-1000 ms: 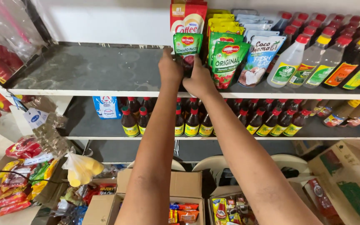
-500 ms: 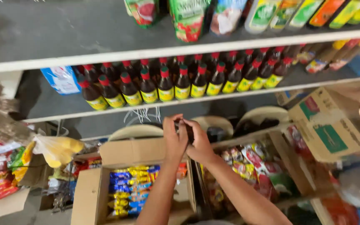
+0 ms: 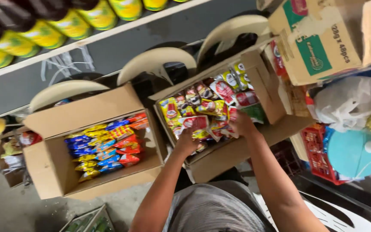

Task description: The recorder is taking various food product pouches, such as ketchup and coffee creamer, from cardboard boxes on the floor and organizing them onto store shelves.

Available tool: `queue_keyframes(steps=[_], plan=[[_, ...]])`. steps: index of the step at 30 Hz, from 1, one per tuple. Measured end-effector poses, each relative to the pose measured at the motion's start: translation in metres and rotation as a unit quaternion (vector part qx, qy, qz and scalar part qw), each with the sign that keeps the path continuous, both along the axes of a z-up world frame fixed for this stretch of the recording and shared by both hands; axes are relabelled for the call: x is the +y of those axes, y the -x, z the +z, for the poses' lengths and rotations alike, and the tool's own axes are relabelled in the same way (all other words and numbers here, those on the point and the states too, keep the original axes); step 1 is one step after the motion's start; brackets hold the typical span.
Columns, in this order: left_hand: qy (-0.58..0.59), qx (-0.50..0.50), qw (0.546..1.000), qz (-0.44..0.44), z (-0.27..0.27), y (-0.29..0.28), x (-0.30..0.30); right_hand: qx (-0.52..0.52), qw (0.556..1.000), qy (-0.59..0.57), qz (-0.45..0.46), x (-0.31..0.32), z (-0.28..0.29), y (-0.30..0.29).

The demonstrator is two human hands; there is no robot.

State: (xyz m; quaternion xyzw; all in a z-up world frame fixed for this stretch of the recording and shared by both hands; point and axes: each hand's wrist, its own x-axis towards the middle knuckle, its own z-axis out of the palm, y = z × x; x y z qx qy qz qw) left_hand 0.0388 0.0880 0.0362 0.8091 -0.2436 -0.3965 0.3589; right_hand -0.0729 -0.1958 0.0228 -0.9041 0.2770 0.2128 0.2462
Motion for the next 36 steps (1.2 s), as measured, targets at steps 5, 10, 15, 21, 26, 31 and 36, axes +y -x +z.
queue_keyframes(steps=[5,10,15,21,26,31,36], plan=[[-0.193,-0.101,0.975,-0.048,0.006,-0.001,-0.048,-0.137,0.962,-0.100,-0.213,-0.088,-0.061,0.038],[-0.203,-0.088,0.975,-0.016,-0.005,0.007,-0.080,-0.197,0.972,0.048,-0.117,-0.097,-0.012,0.050],[-0.135,-0.091,0.986,-0.033,0.001,0.015,-0.148,-0.304,0.934,0.136,-0.126,-0.134,-0.006,0.067],[-0.100,-0.027,0.993,-0.049,0.010,0.036,-0.228,-0.033,0.981,-0.051,-0.186,-0.247,-0.128,0.130],[-0.264,-0.073,0.961,-0.047,-0.060,0.077,-0.232,-0.097,0.904,-0.318,-0.270,-0.222,-0.141,0.118],[-0.216,-0.106,0.967,-0.077,-0.056,0.044,-0.214,-0.222,0.966,-0.114,-0.073,-0.210,-0.116,0.088],[0.046,-0.196,0.979,-0.038,-0.111,0.015,-0.157,-0.192,0.969,-0.102,-0.114,-0.203,-0.129,0.084]])
